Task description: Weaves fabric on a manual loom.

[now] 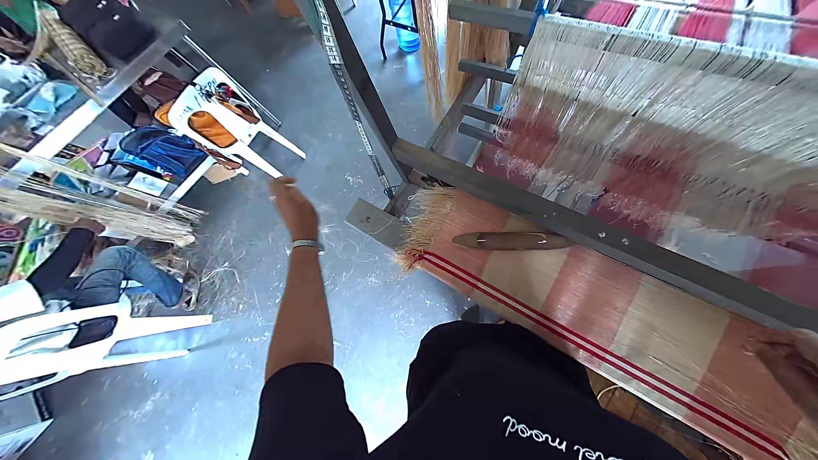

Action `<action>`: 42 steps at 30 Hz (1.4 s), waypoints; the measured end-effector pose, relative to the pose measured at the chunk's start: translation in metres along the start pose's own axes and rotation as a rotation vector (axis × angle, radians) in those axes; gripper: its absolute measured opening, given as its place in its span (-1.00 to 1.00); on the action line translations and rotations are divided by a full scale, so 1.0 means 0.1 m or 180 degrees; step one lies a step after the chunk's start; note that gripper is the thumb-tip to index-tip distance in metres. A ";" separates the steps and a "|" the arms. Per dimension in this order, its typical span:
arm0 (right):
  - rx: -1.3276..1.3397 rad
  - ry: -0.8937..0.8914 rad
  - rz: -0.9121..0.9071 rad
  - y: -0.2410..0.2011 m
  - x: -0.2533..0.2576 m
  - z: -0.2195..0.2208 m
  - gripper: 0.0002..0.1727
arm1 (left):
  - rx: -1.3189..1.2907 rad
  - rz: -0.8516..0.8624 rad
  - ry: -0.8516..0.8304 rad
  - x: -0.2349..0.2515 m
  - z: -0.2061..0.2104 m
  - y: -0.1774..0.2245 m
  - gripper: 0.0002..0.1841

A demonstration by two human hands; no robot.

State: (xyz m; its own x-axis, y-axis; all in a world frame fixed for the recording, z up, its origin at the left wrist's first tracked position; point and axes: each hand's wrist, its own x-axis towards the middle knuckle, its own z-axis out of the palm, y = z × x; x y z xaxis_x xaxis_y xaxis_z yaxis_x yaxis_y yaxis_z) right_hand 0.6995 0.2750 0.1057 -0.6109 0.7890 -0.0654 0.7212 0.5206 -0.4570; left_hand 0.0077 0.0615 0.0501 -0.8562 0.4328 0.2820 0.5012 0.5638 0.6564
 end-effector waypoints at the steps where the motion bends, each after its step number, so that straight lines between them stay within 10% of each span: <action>1: 0.0009 0.0003 -0.0025 0.00 -0.02 0.04 -0.70 | -0.0035 0.0007 -0.0315 -0.05 0.23 0.05 -0.58; 8: 0.0288 -0.0177 0.0569 -0.49 -0.21 0.15 -0.65 | 0.0502 0.0410 -0.0807 -1.27 1.53 0.51 -0.66; 12: 0.0470 -0.0269 0.0285 0.04 -0.32 0.51 -0.67 | 0.0472 0.0342 -0.1095 -1.80 1.97 0.63 -0.40; 16: 0.0433 0.0111 0.0089 -0.05 -0.20 0.73 -0.70 | 0.0631 0.0603 -0.0737 -1.83 1.76 0.72 -0.20; 19: 0.0468 0.0456 0.0030 -0.12 0.02 0.93 -0.68 | 0.0335 0.1215 -0.0324 -1.84 1.59 0.96 -0.41; 27: 0.1501 0.0254 0.0357 -0.45 0.89 1.44 -0.70 | 0.0543 0.2390 -0.1949 -2.03 2.08 1.36 -0.46; 42: 0.2242 0.0258 0.0826 -0.58 1.17 1.67 -0.64 | 0.1288 0.3657 -0.1826 -2.16 1.55 2.07 -0.55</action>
State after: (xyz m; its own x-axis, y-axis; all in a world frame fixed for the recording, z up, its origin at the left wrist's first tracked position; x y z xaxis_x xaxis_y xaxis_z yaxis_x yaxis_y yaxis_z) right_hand 0.5312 0.2823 -0.0238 -0.4042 0.8936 -0.1952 0.4427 0.0044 -0.8966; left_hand 0.3156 0.1938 0.0167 0.1933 0.9721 0.1331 0.9811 -0.1908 -0.0312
